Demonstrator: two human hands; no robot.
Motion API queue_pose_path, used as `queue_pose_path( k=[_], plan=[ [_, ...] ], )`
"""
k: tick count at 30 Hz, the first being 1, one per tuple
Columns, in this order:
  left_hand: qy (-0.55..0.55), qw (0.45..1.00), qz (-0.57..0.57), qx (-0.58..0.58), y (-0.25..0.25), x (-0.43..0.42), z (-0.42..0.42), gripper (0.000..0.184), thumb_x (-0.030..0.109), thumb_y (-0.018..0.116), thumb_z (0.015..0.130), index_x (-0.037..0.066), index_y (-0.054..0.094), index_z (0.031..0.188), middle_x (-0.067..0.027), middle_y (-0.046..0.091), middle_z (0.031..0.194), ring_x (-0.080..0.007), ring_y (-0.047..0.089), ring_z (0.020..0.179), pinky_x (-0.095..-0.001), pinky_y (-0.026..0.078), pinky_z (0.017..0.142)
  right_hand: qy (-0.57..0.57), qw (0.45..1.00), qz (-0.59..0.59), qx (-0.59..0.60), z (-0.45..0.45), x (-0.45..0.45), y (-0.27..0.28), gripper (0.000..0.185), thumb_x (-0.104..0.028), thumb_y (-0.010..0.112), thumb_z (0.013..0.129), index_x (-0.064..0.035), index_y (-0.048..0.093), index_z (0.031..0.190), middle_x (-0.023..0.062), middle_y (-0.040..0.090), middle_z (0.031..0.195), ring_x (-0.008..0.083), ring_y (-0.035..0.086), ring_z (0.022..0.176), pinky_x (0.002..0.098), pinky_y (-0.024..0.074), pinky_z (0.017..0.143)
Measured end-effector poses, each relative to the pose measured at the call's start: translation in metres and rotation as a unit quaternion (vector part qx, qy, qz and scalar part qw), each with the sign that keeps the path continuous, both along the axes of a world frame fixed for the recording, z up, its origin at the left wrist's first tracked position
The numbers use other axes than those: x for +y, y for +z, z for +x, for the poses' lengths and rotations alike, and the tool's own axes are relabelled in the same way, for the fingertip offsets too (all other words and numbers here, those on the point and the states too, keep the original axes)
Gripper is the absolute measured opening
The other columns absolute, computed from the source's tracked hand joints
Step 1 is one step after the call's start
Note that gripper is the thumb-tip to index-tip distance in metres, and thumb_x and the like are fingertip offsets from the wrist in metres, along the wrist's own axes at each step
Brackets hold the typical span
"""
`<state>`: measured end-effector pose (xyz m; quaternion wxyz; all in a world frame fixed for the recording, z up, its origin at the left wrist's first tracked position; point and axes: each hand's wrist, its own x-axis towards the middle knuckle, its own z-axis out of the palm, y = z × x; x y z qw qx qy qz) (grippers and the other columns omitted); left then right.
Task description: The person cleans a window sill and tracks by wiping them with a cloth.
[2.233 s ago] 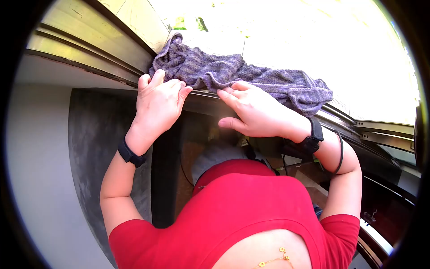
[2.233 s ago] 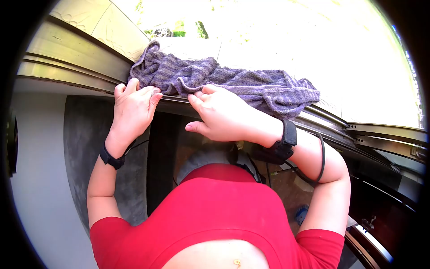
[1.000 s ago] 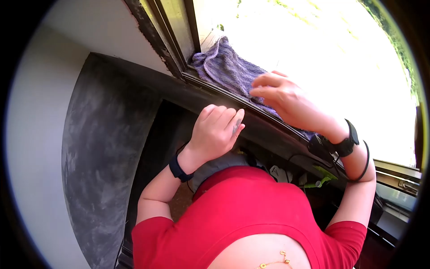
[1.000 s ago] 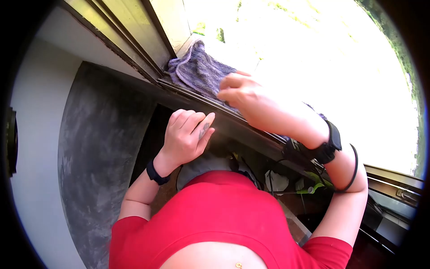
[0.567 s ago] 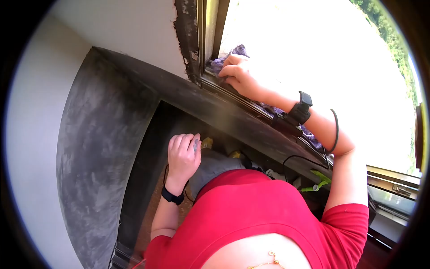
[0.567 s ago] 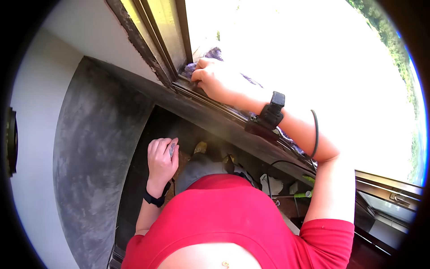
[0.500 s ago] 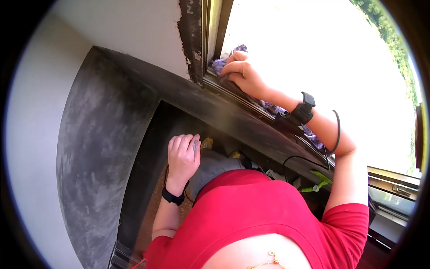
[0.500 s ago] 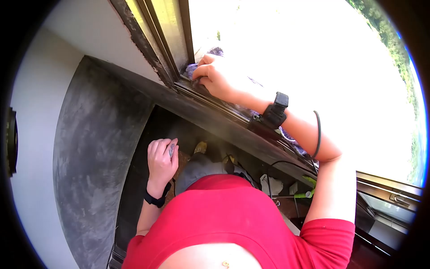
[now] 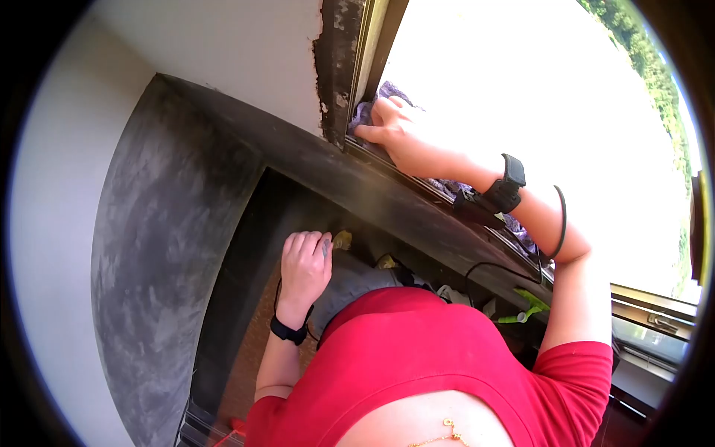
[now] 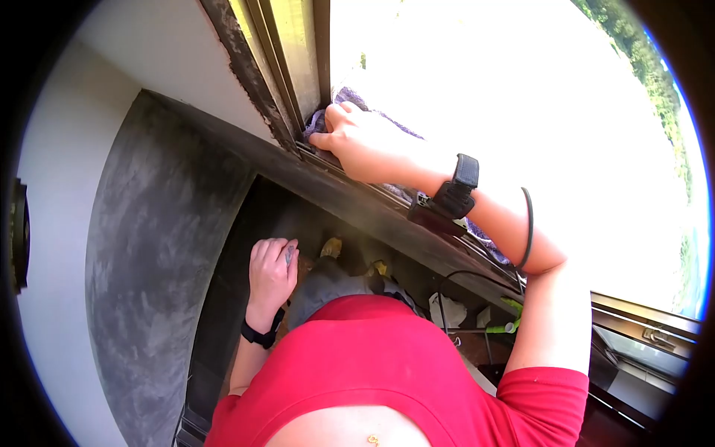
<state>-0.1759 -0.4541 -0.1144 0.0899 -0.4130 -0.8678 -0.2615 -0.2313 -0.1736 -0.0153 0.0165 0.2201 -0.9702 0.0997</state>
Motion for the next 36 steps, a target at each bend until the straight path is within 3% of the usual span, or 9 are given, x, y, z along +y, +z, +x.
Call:
queue_pose_path(
  k=[4, 7, 18, 20, 21, 22, 27, 30, 36],
  plan=[
    [-0.004, 1.000, -0.012, -0.020, -0.011, 0.001, 0.001, 0.013, 0.004, 0.066, 0.080, 0.000, 0.067, 0.092, -0.0103, 0.059, 0.090, -0.0285, 0.058, 0.086, -0.0404, 0.046, 0.081, 0.010, 1.000, -0.010, -0.006, -0.005, 0.000, 0.003, 0.044, -0.001, 0.055, 0.078, -0.0058, 0.066, 0.120, 0.0167, 0.055, 0.097, 0.0305, 0.058, 0.093, 0.0385, 0.0517, 0.076],
    [-0.012, 0.999, -0.022, -0.029, -0.017, 0.009, -0.001, 0.012, 0.005, 0.066, 0.080, -0.001, 0.067, 0.091, -0.0109, 0.060, 0.090, -0.0287, 0.058, 0.086, -0.0406, 0.046, 0.083, -0.028, 0.993, 0.014, -0.113, -0.011, -0.010, 0.013, 0.045, 0.004, 0.054, 0.076, -0.0045, 0.065, 0.119, 0.0167, 0.052, 0.091, 0.0338, 0.057, 0.088, 0.0407, 0.0475, 0.078],
    [-0.044, 0.997, -0.053, -0.044, -0.016, 0.024, -0.007, 0.014, 0.008, 0.066, 0.081, 0.000, 0.067, 0.092, -0.0109, 0.061, 0.091, -0.0286, 0.058, 0.087, -0.0401, 0.045, 0.086, -0.050, 0.987, 0.014, -0.150, 0.048, 0.025, 0.019, 0.045, -0.001, 0.058, 0.078, -0.0091, 0.064, 0.122, 0.0160, 0.053, 0.088, 0.0330, 0.056, 0.084, 0.0406, 0.0474, 0.076],
    [-0.043, 0.996, -0.056, -0.045, -0.019, 0.022, -0.006, 0.013, 0.008, 0.066, 0.081, 0.000, 0.067, 0.092, -0.0109, 0.061, 0.091, -0.0286, 0.058, 0.087, -0.0402, 0.045, 0.086, -0.023, 0.997, 0.045, -0.052, 0.057, 0.028, 0.016, 0.043, -0.005, 0.058, 0.080, -0.0105, 0.065, 0.123, 0.0142, 0.052, 0.088, 0.0302, 0.054, 0.086, 0.0395, 0.0472, 0.074],
    [-0.042, 0.996, -0.062, -0.049, -0.020, 0.021, -0.004, 0.013, 0.008, 0.065, 0.082, 0.000, 0.067, 0.091, -0.0109, 0.061, 0.091, -0.0286, 0.058, 0.087, -0.0402, 0.045, 0.086, -0.023, 0.995, 0.073, -0.065, 0.059, 0.024, 0.023, 0.037, -0.005, 0.056, 0.079, -0.0032, 0.065, 0.115, 0.0173, 0.054, 0.095, 0.0305, 0.058, 0.091, 0.0392, 0.0508, 0.076],
    [-0.042, 0.996, -0.062, -0.049, -0.021, 0.020, -0.002, 0.013, 0.008, 0.065, 0.082, 0.000, 0.067, 0.091, -0.0109, 0.061, 0.091, -0.0286, 0.058, 0.087, -0.0402, 0.045, 0.086, -0.023, 0.995, 0.073, -0.066, 0.057, 0.022, 0.021, 0.037, -0.005, 0.056, 0.079, -0.0032, 0.065, 0.115, 0.0173, 0.054, 0.095, 0.0305, 0.058, 0.091, 0.0392, 0.0508, 0.076],
    [-0.041, 0.994, -0.079, -0.064, -0.021, 0.022, -0.001, 0.013, 0.009, 0.065, 0.083, 0.000, 0.067, 0.092, -0.0114, 0.061, 0.091, -0.0290, 0.058, 0.088, -0.0408, 0.045, 0.087, 0.021, 1.000, 0.011, 0.016, 0.036, 0.013, 0.012, 0.031, -0.006, 0.057, 0.076, 0.0023, 0.063, 0.105, 0.0159, 0.052, 0.090, 0.0286, 0.058, 0.088, 0.0366, 0.0507, 0.074],
    [-0.039, 0.995, -0.067, -0.067, -0.015, 0.023, -0.002, 0.011, 0.008, 0.064, 0.083, -0.001, 0.065, 0.090, -0.0119, 0.060, 0.087, -0.0292, 0.058, 0.087, -0.0404, 0.044, 0.087, 0.040, 0.997, 0.009, 0.060, 0.018, 0.005, 0.002, 0.036, -0.007, 0.054, 0.080, 0.0018, 0.060, 0.115, 0.0137, 0.047, 0.087, 0.0280, 0.053, 0.084, 0.0359, 0.0461, 0.073],
    [-0.031, 0.990, -0.106, -0.086, -0.022, 0.012, -0.006, 0.014, 0.011, 0.064, 0.084, 0.000, 0.067, 0.093, -0.0113, 0.061, 0.091, -0.0288, 0.058, 0.088, -0.0396, 0.045, 0.087, 0.053, 0.996, -0.006, 0.066, -0.006, 0.001, -0.006, 0.036, -0.005, 0.058, 0.076, 0.0002, 0.064, 0.111, 0.0148, 0.049, 0.091, 0.0286, 0.054, 0.089, 0.0348, 0.0477, 0.075]
  ],
)
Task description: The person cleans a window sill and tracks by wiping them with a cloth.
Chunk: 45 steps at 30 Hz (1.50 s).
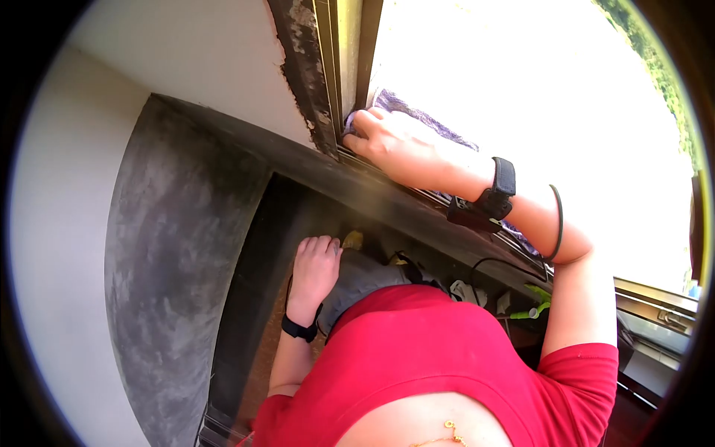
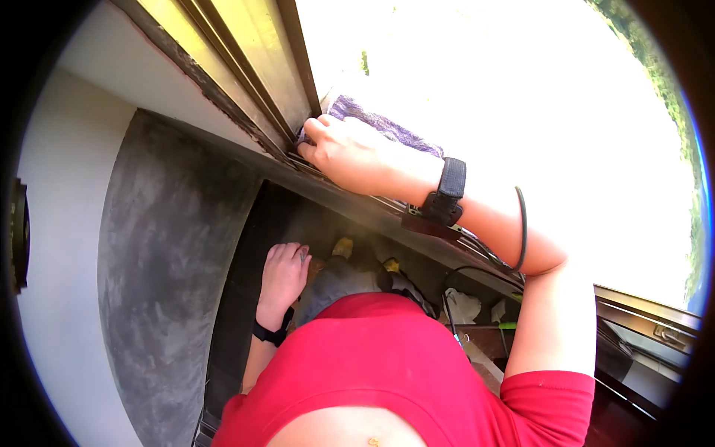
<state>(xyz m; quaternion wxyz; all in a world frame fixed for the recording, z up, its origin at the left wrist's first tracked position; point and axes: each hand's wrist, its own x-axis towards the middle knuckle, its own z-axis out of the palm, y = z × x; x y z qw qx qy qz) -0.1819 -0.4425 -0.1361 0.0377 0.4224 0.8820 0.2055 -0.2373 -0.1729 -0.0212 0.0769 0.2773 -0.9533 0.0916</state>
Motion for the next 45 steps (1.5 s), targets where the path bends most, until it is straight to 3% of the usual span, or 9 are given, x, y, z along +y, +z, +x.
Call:
queue_pose_path(
  k=[12, 17, 22, 26, 28, 30, 32, 37, 45],
  plan=[
    [-0.025, 0.998, -0.048, -0.029, 0.001, -0.003, 0.004, 0.016, 0.012, 0.063, 0.085, 0.001, 0.067, 0.096, -0.0111, 0.062, 0.089, -0.0288, 0.059, 0.087, -0.0388, 0.045, 0.084, 0.039, 0.981, 0.042, -0.188, 0.040, 0.049, 0.037, 0.045, 0.001, 0.059, 0.075, -0.0053, 0.063, 0.120, 0.0121, 0.052, 0.096, 0.0278, 0.054, 0.090, 0.0344, 0.0461, 0.078],
    [-0.034, 0.996, -0.064, -0.042, 0.001, -0.007, 0.005, 0.016, 0.012, 0.063, 0.085, 0.001, 0.067, 0.096, -0.0115, 0.062, 0.089, -0.0289, 0.060, 0.087, -0.0392, 0.045, 0.083, -0.134, 0.893, -0.368, -0.219, 0.025, 0.040, 0.004, 0.019, -0.008, 0.068, 0.080, -0.0073, 0.072, 0.099, 0.0094, 0.059, 0.100, 0.0254, 0.058, 0.091, 0.0343, 0.0479, 0.079],
    [-0.036, 0.997, -0.060, -0.041, 0.003, -0.008, 0.003, 0.017, 0.012, 0.063, 0.085, 0.001, 0.067, 0.097, -0.0120, 0.062, 0.088, -0.0291, 0.060, 0.086, -0.0390, 0.046, 0.083, -0.092, 0.971, -0.137, -0.174, 0.021, 0.028, 0.005, 0.014, -0.007, 0.071, 0.077, -0.0035, 0.070, 0.091, 0.0076, 0.061, 0.091, 0.0216, 0.060, 0.086, 0.0323, 0.0484, 0.076],
    [-0.028, 0.997, -0.061, -0.034, 0.003, -0.008, 0.002, 0.017, 0.012, 0.063, 0.085, 0.001, 0.067, 0.097, -0.0120, 0.062, 0.089, -0.0291, 0.060, 0.086, -0.0387, 0.046, 0.083, -0.120, 0.912, -0.347, -0.183, 0.005, 0.023, -0.011, 0.008, 0.001, 0.068, 0.077, -0.0007, 0.064, 0.083, 0.0071, 0.058, 0.085, 0.0183, 0.060, 0.083, 0.0297, 0.0481, 0.073],
    [-0.027, 0.997, -0.060, -0.036, 0.001, -0.007, 0.003, 0.017, 0.013, 0.063, 0.085, 0.001, 0.068, 0.097, -0.0119, 0.063, 0.089, -0.0290, 0.060, 0.087, -0.0387, 0.046, 0.083, -0.142, 0.805, -0.545, -0.188, -0.004, 0.010, -0.004, 0.010, 0.004, 0.066, 0.077, -0.0010, 0.062, 0.083, 0.0067, 0.056, 0.085, 0.0164, 0.059, 0.083, 0.0279, 0.0483, 0.072],
    [-0.031, 0.997, -0.061, -0.032, -0.002, -0.007, 0.005, 0.018, 0.013, 0.063, 0.085, 0.001, 0.068, 0.098, -0.0118, 0.063, 0.089, -0.0290, 0.060, 0.087, -0.0387, 0.046, 0.083, -0.137, 0.827, -0.513, -0.183, -0.012, 0.003, 0.000, 0.011, 0.003, 0.067, 0.076, -0.0013, 0.059, 0.083, 0.0082, 0.058, 0.089, 0.0177, 0.060, 0.085, 0.0297, 0.0495, 0.075],
    [-0.030, 0.997, -0.058, -0.032, -0.004, -0.005, 0.006, 0.018, 0.013, 0.063, 0.085, 0.001, 0.068, 0.098, -0.0119, 0.063, 0.089, -0.0290, 0.060, 0.087, -0.0388, 0.046, 0.084, -0.133, 0.955, -0.233, -0.126, -0.017, -0.001, -0.002, 0.007, -0.002, 0.066, 0.078, -0.0013, 0.063, 0.084, 0.0102, 0.061, 0.093, 0.0223, 0.062, 0.088, 0.0327, 0.0506, 0.079],
    [-0.005, 0.998, -0.054, -0.037, -0.006, -0.013, 0.008, 0.018, 0.013, 0.063, 0.085, 0.002, 0.068, 0.098, -0.0121, 0.063, 0.089, -0.0291, 0.060, 0.087, -0.0392, 0.046, 0.084, -0.030, 0.993, -0.115, 0.006, 0.003, 0.002, 0.002, 0.015, -0.008, 0.062, 0.082, -0.0056, 0.072, 0.094, 0.0135, 0.061, 0.098, 0.0311, 0.060, 0.091, 0.0389, 0.0500, 0.081],
    [0.016, 0.997, -0.065, -0.040, -0.013, -0.024, 0.010, 0.016, 0.014, 0.064, 0.085, 0.002, 0.068, 0.094, -0.0127, 0.063, 0.088, -0.0294, 0.061, 0.087, -0.0398, 0.046, 0.083, -0.078, 0.980, -0.166, -0.080, 0.011, 0.007, 0.000, 0.024, -0.007, 0.060, 0.084, -0.0038, 0.069, 0.106, 0.0155, 0.060, 0.098, 0.0322, 0.060, 0.092, 0.0385, 0.0497, 0.079]
  ],
)
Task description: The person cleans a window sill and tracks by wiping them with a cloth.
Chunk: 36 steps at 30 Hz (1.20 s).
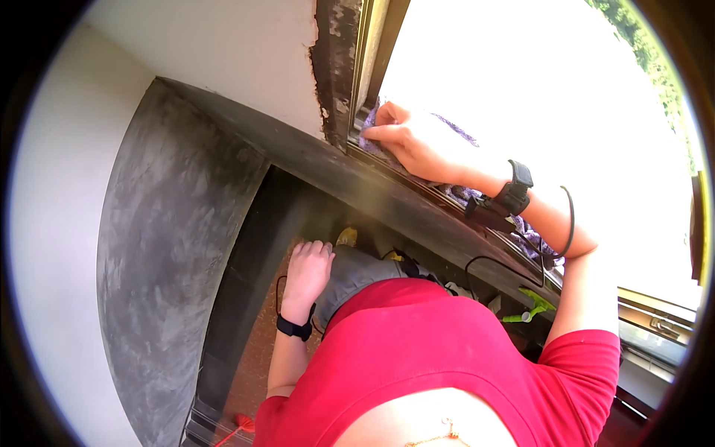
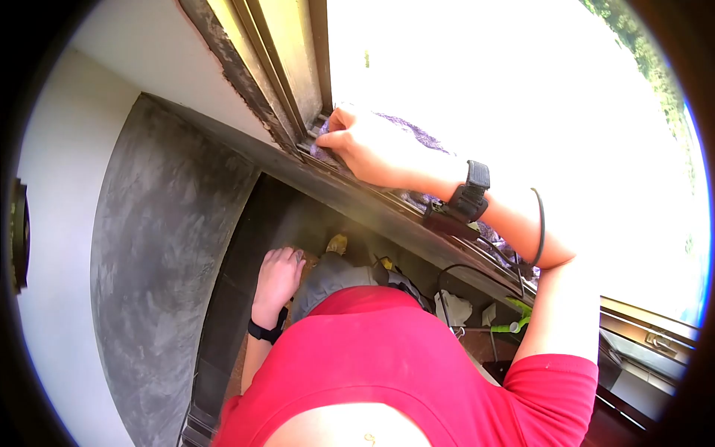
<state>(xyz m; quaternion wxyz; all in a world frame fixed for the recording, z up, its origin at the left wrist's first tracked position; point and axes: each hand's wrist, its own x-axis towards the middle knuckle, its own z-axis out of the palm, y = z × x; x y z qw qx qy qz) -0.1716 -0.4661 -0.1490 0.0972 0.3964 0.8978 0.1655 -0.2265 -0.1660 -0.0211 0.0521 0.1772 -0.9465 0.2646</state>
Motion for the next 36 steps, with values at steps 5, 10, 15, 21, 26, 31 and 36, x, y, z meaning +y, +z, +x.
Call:
queue_pose_path(
  k=[5, 10, 15, 21, 26, 31, 36],
  plan=[
    [-0.001, 1.000, 0.008, 0.002, 0.001, 0.000, -0.002, 0.014, 0.014, 0.063, 0.085, 0.002, 0.067, 0.092, -0.0124, 0.062, 0.086, -0.0287, 0.061, 0.086, -0.0396, 0.046, 0.082, 0.030, 0.997, 0.060, 0.043, -0.002, -0.003, -0.003, 0.011, -0.007, 0.059, 0.085, -0.0011, 0.066, 0.091, 0.0157, 0.059, 0.097, 0.0337, 0.060, 0.091, 0.0408, 0.0498, 0.077],
    [0.008, 1.000, 0.005, -0.006, 0.004, 0.000, -0.004, 0.015, 0.013, 0.064, 0.084, 0.001, 0.067, 0.092, -0.0132, 0.064, 0.089, -0.0296, 0.061, 0.087, -0.0396, 0.046, 0.083, 0.001, 1.000, 0.014, 0.024, -0.001, -0.005, 0.012, 0.010, -0.008, 0.058, 0.085, -0.0002, 0.065, 0.087, 0.0166, 0.060, 0.090, 0.0349, 0.060, 0.086, 0.0426, 0.0502, 0.075],
    [0.010, 1.000, 0.004, -0.011, 0.002, -0.003, -0.004, 0.016, 0.014, 0.064, 0.085, 0.001, 0.068, 0.094, -0.0132, 0.064, 0.089, -0.0296, 0.061, 0.087, -0.0398, 0.046, 0.083, 0.009, 1.000, 0.007, 0.028, 0.001, -0.002, 0.005, 0.012, -0.008, 0.058, 0.085, 0.0004, 0.065, 0.089, 0.0164, 0.061, 0.089, 0.0348, 0.061, 0.084, 0.0424, 0.0507, 0.076],
    [0.010, 1.000, -0.002, -0.008, 0.000, -0.003, -0.005, 0.016, 0.014, 0.064, 0.085, 0.001, 0.068, 0.094, -0.0129, 0.064, 0.089, -0.0291, 0.061, 0.087, -0.0395, 0.046, 0.083, 0.074, 0.994, 0.058, 0.053, 0.005, 0.000, 0.012, 0.027, 0.002, 0.058, 0.078, 0.0001, 0.066, 0.104, 0.0151, 0.059, 0.102, 0.0332, 0.057, 0.097, 0.0391, 0.0495, 0.082],
    [-0.001, 1.000, 0.013, 0.014, -0.007, -0.001, -0.006, 0.014, 0.015, 0.062, 0.086, 0.003, 0.066, 0.091, -0.0112, 0.061, 0.084, -0.0274, 0.061, 0.085, -0.0389, 0.046, 0.082, 0.075, 0.983, 0.155, 0.068, 0.009, 0.003, 0.016, 0.031, -0.007, 0.058, 0.075, -0.0003, 0.069, 0.103, 0.0179, 0.051, 0.098, 0.0313, 0.050, 0.098, 0.0369, 0.0479, 0.082],
    [-0.008, 1.000, -0.003, -0.013, -0.008, 0.005, -0.008, 0.016, 0.014, 0.063, 0.085, 0.003, 0.068, 0.095, -0.0116, 0.064, 0.089, -0.0284, 0.062, 0.088, -0.0392, 0.046, 0.083, 0.066, 0.974, 0.204, 0.078, -0.004, -0.004, 0.010, 0.033, -0.010, 0.057, 0.077, -0.0033, 0.069, 0.108, 0.0162, 0.051, 0.096, 0.0277, 0.050, 0.094, 0.0324, 0.0469, 0.079],
    [-0.011, 1.000, -0.005, -0.014, -0.008, 0.009, -0.008, 0.017, 0.015, 0.062, 0.086, 0.003, 0.068, 0.097, -0.0109, 0.064, 0.088, -0.0283, 0.062, 0.088, -0.0396, 0.046, 0.083, 0.051, 0.954, 0.272, 0.114, -0.003, -0.011, 0.008, 0.036, -0.012, 0.057, 0.079, -0.0052, 0.067, 0.112, 0.0146, 0.052, 0.094, 0.0257, 0.051, 0.095, 0.0314, 0.0470, 0.076]
  ],
)
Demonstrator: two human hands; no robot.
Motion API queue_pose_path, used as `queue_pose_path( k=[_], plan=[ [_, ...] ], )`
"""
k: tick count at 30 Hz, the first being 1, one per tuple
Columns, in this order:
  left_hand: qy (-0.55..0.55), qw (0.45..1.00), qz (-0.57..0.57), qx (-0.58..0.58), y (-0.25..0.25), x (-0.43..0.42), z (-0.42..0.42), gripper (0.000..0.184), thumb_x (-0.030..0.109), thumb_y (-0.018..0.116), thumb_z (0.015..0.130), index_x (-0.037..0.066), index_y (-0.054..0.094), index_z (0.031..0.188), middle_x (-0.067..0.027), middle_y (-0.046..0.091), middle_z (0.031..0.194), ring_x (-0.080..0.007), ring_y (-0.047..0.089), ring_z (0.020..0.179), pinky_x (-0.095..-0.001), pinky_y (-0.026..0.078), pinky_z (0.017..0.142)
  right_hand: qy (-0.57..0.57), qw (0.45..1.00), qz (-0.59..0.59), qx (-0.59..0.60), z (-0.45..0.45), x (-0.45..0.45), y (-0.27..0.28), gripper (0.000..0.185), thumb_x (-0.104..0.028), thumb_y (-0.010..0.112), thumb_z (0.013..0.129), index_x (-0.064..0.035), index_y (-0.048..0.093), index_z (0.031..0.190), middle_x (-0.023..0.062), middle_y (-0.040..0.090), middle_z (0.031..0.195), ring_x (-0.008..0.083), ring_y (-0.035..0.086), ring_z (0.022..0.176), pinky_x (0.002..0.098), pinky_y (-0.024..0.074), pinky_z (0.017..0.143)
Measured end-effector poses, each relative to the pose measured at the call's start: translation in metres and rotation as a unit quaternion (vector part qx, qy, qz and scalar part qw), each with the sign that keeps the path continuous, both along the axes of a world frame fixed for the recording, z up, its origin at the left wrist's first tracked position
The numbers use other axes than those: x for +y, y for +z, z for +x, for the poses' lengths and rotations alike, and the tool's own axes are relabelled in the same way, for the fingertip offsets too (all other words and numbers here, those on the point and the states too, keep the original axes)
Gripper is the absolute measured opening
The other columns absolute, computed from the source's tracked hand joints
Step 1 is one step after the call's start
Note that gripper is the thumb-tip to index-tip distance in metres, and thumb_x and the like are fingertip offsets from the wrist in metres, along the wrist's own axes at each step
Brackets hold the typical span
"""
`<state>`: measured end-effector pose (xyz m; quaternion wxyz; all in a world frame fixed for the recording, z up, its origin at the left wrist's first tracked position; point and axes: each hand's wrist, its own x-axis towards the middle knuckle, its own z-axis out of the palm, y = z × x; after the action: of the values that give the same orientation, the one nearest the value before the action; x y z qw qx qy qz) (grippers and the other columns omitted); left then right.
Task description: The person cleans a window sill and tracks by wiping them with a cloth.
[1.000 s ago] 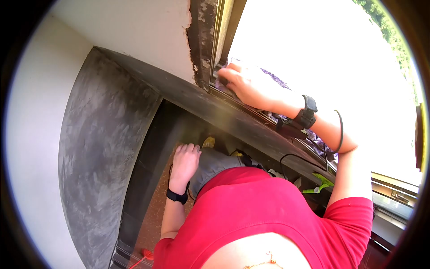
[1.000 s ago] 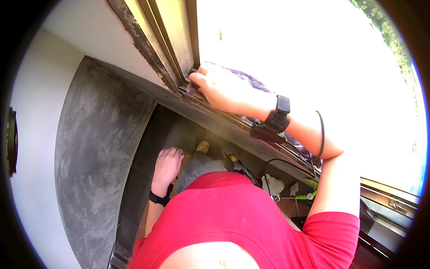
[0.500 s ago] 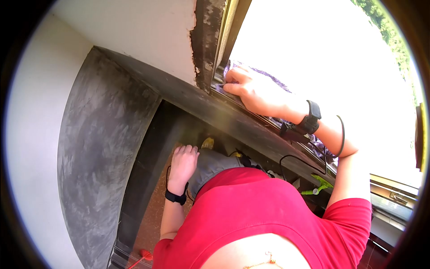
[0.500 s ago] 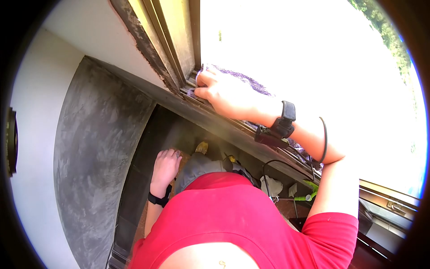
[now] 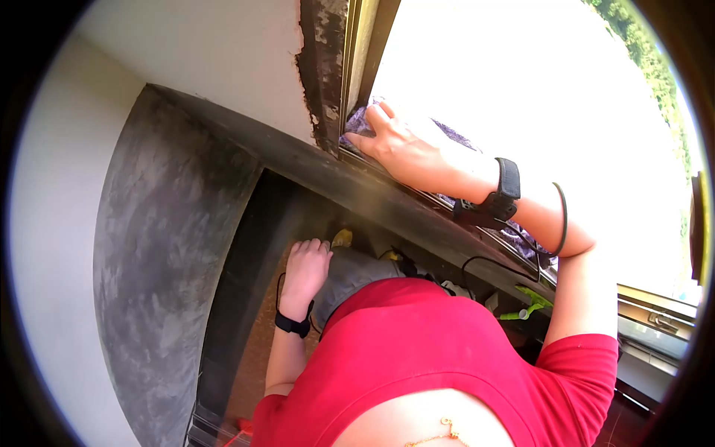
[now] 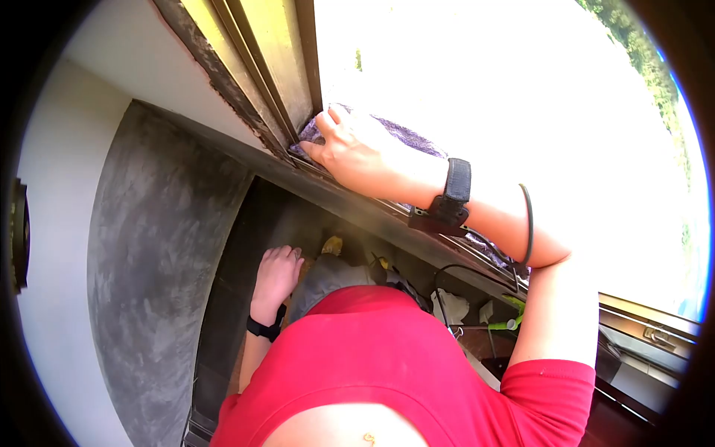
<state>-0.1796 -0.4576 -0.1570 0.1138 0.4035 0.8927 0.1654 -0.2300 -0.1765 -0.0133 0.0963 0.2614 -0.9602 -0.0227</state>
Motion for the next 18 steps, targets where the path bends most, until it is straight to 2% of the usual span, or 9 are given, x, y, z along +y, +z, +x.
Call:
queue_pose_path(
  k=[5, 7, 9, 11, 13, 14, 16, 17, 18],
  plan=[
    [-0.017, 0.999, -0.033, -0.014, -0.007, 0.005, 0.003, 0.019, 0.016, 0.062, 0.086, 0.004, 0.068, 0.100, -0.0110, 0.064, 0.088, -0.0283, 0.062, 0.088, -0.0397, 0.046, 0.083, -0.020, 0.999, 0.038, 0.023, -0.001, -0.010, 0.005, 0.029, -0.013, 0.057, 0.079, -0.0023, 0.067, 0.104, 0.0126, 0.058, 0.086, 0.0250, 0.056, 0.088, 0.0320, 0.0481, 0.071],
    [-0.021, 0.999, -0.033, -0.014, -0.007, 0.008, 0.004, 0.019, 0.016, 0.061, 0.087, 0.003, 0.068, 0.099, -0.0111, 0.064, 0.088, -0.0282, 0.062, 0.088, -0.0397, 0.046, 0.083, -0.024, 0.992, 0.097, -0.082, -0.002, -0.016, 0.020, 0.037, -0.012, 0.056, 0.081, -0.0044, 0.066, 0.116, 0.0160, 0.056, 0.088, 0.0295, 0.056, 0.089, 0.0382, 0.0495, 0.073],
    [-0.018, 1.000, 0.005, 0.003, -0.005, 0.008, 0.004, 0.014, 0.016, 0.062, 0.085, 0.003, 0.067, 0.089, -0.0117, 0.062, 0.084, -0.0284, 0.061, 0.085, -0.0389, 0.046, 0.081, -0.014, 0.994, 0.084, -0.067, 0.000, -0.011, 0.014, 0.038, -0.012, 0.057, 0.081, -0.0036, 0.065, 0.117, 0.0149, 0.057, 0.085, 0.0295, 0.057, 0.087, 0.0386, 0.0495, 0.071],
    [-0.012, 1.000, 0.009, 0.005, -0.007, 0.004, 0.003, 0.014, 0.016, 0.062, 0.085, 0.003, 0.066, 0.089, -0.0117, 0.063, 0.085, -0.0284, 0.062, 0.086, -0.0389, 0.046, 0.081, -0.002, 0.996, 0.071, -0.053, 0.001, -0.008, 0.014, 0.039, -0.013, 0.057, 0.081, -0.0028, 0.064, 0.118, 0.0138, 0.058, 0.082, 0.0295, 0.057, 0.084, 0.0390, 0.0496, 0.069],
    [-0.008, 1.000, 0.013, 0.005, -0.009, -0.001, 0.003, 0.014, 0.016, 0.062, 0.085, 0.003, 0.066, 0.090, -0.0117, 0.063, 0.085, -0.0283, 0.062, 0.086, -0.0389, 0.046, 0.081, -0.071, 0.973, 0.111, -0.189, 0.007, -0.009, 0.020, 0.039, -0.011, 0.056, 0.082, -0.0013, 0.063, 0.119, 0.0141, 0.058, 0.083, 0.0303, 0.057, 0.084, 0.0391, 0.0496, 0.069],
    [-0.007, 1.000, 0.000, 0.005, -0.009, -0.004, 0.003, 0.014, 0.016, 0.062, 0.086, 0.003, 0.066, 0.090, -0.0118, 0.063, 0.085, -0.0284, 0.062, 0.086, -0.0391, 0.046, 0.082, -0.071, 0.973, 0.111, -0.190, 0.011, -0.008, 0.019, 0.039, -0.011, 0.056, 0.082, -0.0013, 0.063, 0.119, 0.0141, 0.058, 0.083, 0.0303, 0.057, 0.084, 0.0391, 0.0496, 0.069],
    [-0.005, 1.000, -0.012, 0.007, -0.010, -0.009, 0.001, 0.014, 0.016, 0.062, 0.086, 0.003, 0.066, 0.091, -0.0118, 0.063, 0.085, -0.0285, 0.062, 0.086, -0.0393, 0.046, 0.082, -0.037, 0.988, 0.047, -0.141, 0.016, -0.003, 0.021, 0.020, -0.011, 0.056, 0.080, 0.0043, 0.064, 0.091, 0.0147, 0.061, 0.078, 0.0288, 0.060, 0.082, 0.0378, 0.0523, 0.072],
    [-0.004, 1.000, -0.019, 0.008, -0.011, -0.011, 0.001, 0.014, 0.016, 0.062, 0.086, 0.003, 0.066, 0.091, -0.0118, 0.063, 0.085, -0.0283, 0.062, 0.086, -0.0395, 0.046, 0.082, -0.035, 0.988, 0.048, -0.139, 0.018, -0.001, 0.018, 0.020, -0.011, 0.056, 0.080, 0.0043, 0.064, 0.091, 0.0147, 0.061, 0.078, 0.0288, 0.060, 0.082, 0.0378, 0.0523, 0.072],
    [-0.002, 1.000, -0.026, 0.007, -0.011, -0.013, 0.002, 0.015, 0.016, 0.062, 0.086, 0.004, 0.066, 0.092, -0.0118, 0.063, 0.086, -0.0282, 0.062, 0.087, -0.0396, 0.046, 0.083, -0.032, 0.992, 0.024, -0.118, 0.020, 0.001, 0.011, 0.025, -0.011, 0.056, 0.081, 0.0045, 0.063, 0.099, 0.0171, 0.060, 0.083, 0.0300, 0.059, 0.087, 0.0385, 0.0521, 0.073]
  ],
)
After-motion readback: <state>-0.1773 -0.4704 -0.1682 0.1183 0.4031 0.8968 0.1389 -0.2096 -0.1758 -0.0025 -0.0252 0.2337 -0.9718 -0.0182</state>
